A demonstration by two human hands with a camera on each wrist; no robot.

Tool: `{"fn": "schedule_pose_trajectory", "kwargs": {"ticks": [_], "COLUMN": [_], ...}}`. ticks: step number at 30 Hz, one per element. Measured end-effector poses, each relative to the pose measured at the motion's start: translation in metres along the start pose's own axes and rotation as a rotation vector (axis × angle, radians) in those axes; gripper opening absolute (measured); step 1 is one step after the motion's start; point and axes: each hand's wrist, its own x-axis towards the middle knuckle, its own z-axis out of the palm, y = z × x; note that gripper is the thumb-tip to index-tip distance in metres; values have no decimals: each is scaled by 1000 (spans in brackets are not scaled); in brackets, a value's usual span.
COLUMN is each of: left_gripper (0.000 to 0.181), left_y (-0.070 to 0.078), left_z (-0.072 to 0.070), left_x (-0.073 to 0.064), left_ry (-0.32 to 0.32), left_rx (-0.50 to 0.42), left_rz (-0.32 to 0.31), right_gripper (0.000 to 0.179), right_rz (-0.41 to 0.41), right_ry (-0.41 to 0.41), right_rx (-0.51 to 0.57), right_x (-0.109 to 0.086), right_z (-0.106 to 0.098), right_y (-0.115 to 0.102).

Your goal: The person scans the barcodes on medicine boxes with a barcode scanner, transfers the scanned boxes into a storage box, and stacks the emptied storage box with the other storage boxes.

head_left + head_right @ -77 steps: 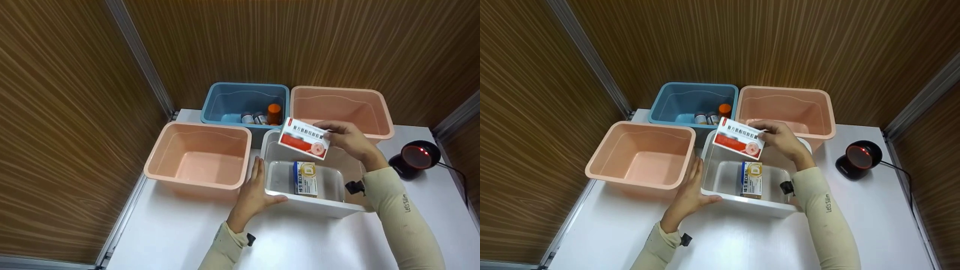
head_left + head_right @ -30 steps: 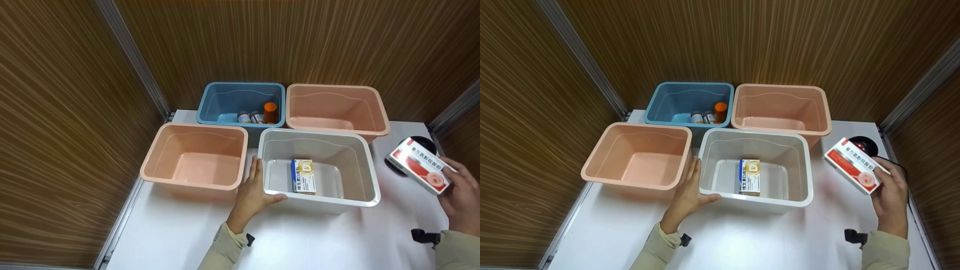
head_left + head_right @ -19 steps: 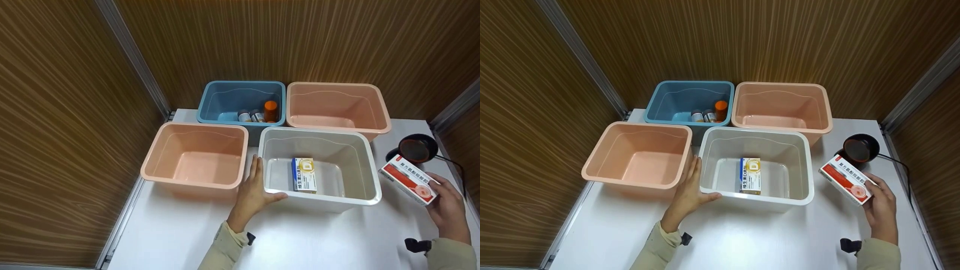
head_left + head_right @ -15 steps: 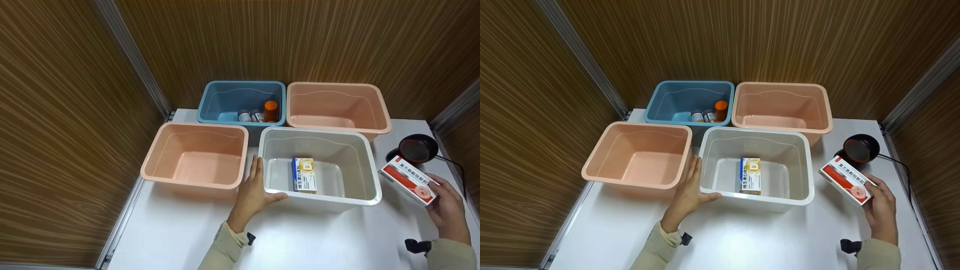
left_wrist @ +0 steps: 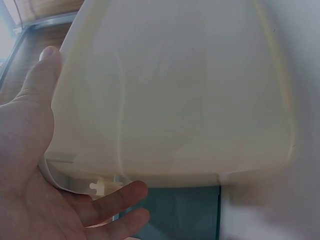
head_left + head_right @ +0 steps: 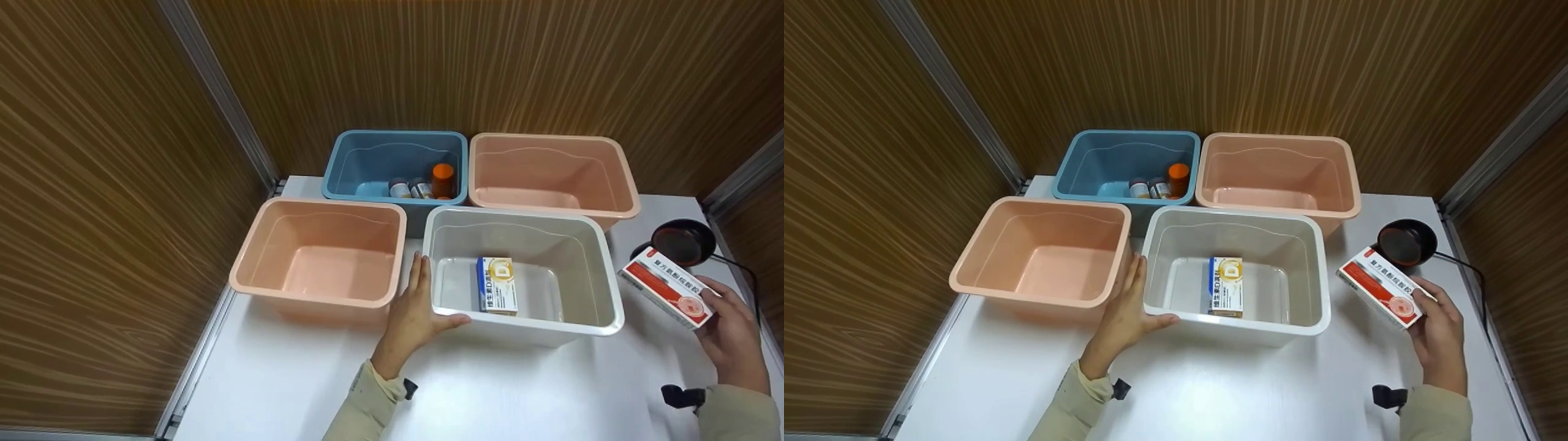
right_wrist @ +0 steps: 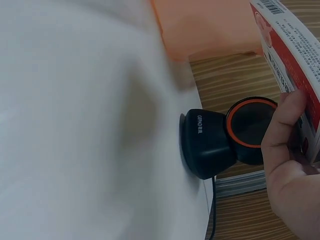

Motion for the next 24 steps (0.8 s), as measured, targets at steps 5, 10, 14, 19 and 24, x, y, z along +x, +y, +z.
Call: {"fn": "schedule_pose_trajectory", "kwargs": {"ticks": [5,10,14,19,24], "left_gripper": [136,135,135,135,135], "left_y": [0,-1,-1,-1,0], "left_z": [0,1,1,1,0], "left_x": [0,0,0,-1,-1], "left_ry": [-4,-2,6,10,-1], "left_rx": [1,1,-6,-12,-11], "left_rz": [1,1,9,12,-1], "right_gripper": [36,37,33,30,32], "right_rz": [-34,-73,-67,-3,88], "right_ry": [-31,-38,-83,-87,-19], "right_rx": [52,22,56,73,51], "right_x": [-2,-1,1,0,-3], "right_z": [8,13,9,-3,-11], "right_y": [-7,-9,-3,6,9]}}
